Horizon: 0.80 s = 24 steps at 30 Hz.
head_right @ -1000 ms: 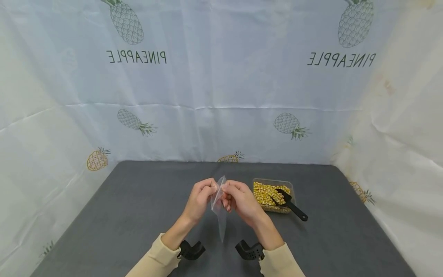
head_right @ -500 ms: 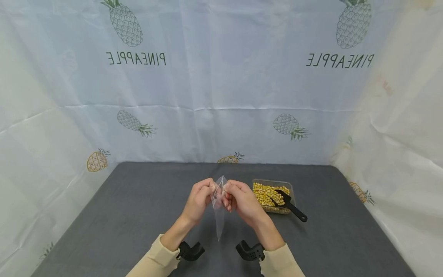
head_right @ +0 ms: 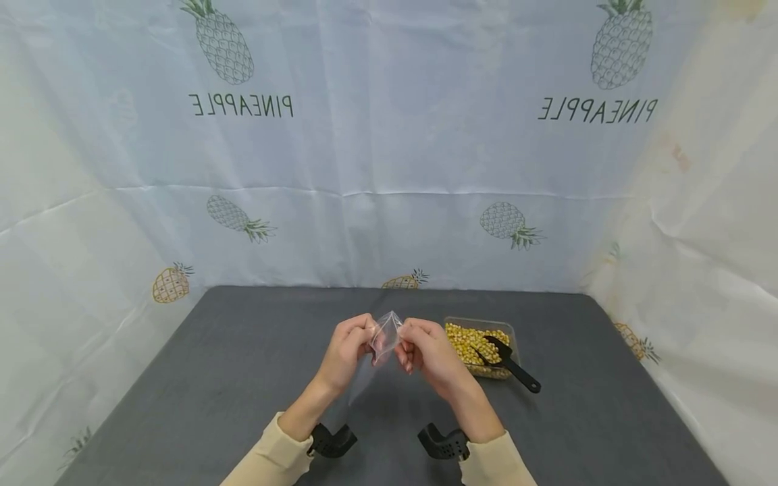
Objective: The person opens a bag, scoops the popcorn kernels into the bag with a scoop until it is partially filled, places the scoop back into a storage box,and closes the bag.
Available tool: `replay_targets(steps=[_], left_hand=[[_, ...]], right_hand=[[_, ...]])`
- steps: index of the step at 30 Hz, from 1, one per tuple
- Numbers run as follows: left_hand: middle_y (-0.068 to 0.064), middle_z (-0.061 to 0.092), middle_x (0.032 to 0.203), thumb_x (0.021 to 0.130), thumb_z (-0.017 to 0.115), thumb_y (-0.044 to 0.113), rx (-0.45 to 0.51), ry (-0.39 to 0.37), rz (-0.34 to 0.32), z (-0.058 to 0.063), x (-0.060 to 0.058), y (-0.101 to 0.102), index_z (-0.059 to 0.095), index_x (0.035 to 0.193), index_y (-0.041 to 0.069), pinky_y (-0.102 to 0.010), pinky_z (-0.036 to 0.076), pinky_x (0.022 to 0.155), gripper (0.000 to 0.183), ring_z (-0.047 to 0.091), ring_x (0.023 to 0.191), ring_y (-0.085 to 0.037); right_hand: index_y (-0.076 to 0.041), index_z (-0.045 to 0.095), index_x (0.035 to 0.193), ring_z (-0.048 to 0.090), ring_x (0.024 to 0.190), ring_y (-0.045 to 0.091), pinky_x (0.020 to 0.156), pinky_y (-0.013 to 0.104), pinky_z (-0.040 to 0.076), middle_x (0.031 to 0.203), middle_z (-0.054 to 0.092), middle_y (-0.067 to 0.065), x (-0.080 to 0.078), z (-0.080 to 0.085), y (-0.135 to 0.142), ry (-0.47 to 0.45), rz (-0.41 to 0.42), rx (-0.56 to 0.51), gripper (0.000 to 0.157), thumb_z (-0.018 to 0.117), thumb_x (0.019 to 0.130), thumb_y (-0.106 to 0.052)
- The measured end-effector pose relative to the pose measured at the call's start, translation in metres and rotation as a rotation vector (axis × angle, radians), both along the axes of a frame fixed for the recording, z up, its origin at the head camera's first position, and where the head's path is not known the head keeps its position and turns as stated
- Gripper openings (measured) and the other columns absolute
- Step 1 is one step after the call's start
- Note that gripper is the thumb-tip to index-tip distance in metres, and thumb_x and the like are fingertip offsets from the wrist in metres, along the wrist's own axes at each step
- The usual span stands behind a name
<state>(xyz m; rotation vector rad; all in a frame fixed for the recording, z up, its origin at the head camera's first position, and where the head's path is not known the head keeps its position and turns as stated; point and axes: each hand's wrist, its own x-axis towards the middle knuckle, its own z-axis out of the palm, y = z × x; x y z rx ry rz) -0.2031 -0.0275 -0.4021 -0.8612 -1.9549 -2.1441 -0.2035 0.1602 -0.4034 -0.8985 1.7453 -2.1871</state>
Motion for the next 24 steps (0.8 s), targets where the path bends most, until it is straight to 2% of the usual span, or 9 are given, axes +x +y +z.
replay_targets(steps=[8,13,19,24], left_hand=[[-0.019,0.059,0.07,0.098,0.036,0.005,-0.029,0.013,-0.036,0.002,-0.002,-0.007,0.047,0.069,-0.003,-0.034,0.054,0.054,0.031,0.058,0.057,-0.016],[-0.021,0.059,0.067,0.099,0.035,0.005,-0.065,0.04,-0.047,0.003,-0.004,-0.012,0.049,0.069,-0.002,-0.036,0.055,0.056,0.033,0.058,0.056,-0.019],[-0.018,0.057,0.067,0.098,0.036,0.003,-0.101,0.049,-0.05,0.006,-0.005,-0.017,0.046,0.069,-0.001,-0.034,0.053,0.054,0.032,0.055,0.055,-0.018],[-0.017,0.056,0.069,0.099,0.041,0.003,-0.124,0.072,-0.049,0.008,-0.003,-0.019,0.048,0.07,0.001,-0.032,0.05,0.053,0.03,0.054,0.056,-0.018]], right_hand=[[0.001,0.04,0.073,0.038,0.051,0.023,0.048,0.039,0.035,0.061,0.048,0.003,-0.001,0.004,0.007,0.018,-0.018,-0.018,0.034,0.04,0.107,-0.007],[-0.001,0.044,0.07,0.04,0.05,0.02,0.047,0.034,0.037,0.059,0.05,0.002,-0.001,0.007,0.012,0.008,-0.035,-0.011,0.036,0.042,0.106,-0.006],[-0.001,0.047,0.068,0.046,0.052,0.015,0.049,0.03,0.042,0.06,0.053,-0.001,0.0,0.01,0.018,0.013,-0.036,0.022,0.038,0.043,0.105,-0.006],[0.003,0.045,0.069,0.047,0.052,0.014,0.047,0.033,0.043,0.061,0.054,-0.001,0.001,0.011,0.02,0.034,-0.018,0.035,0.036,0.044,0.105,-0.005]])
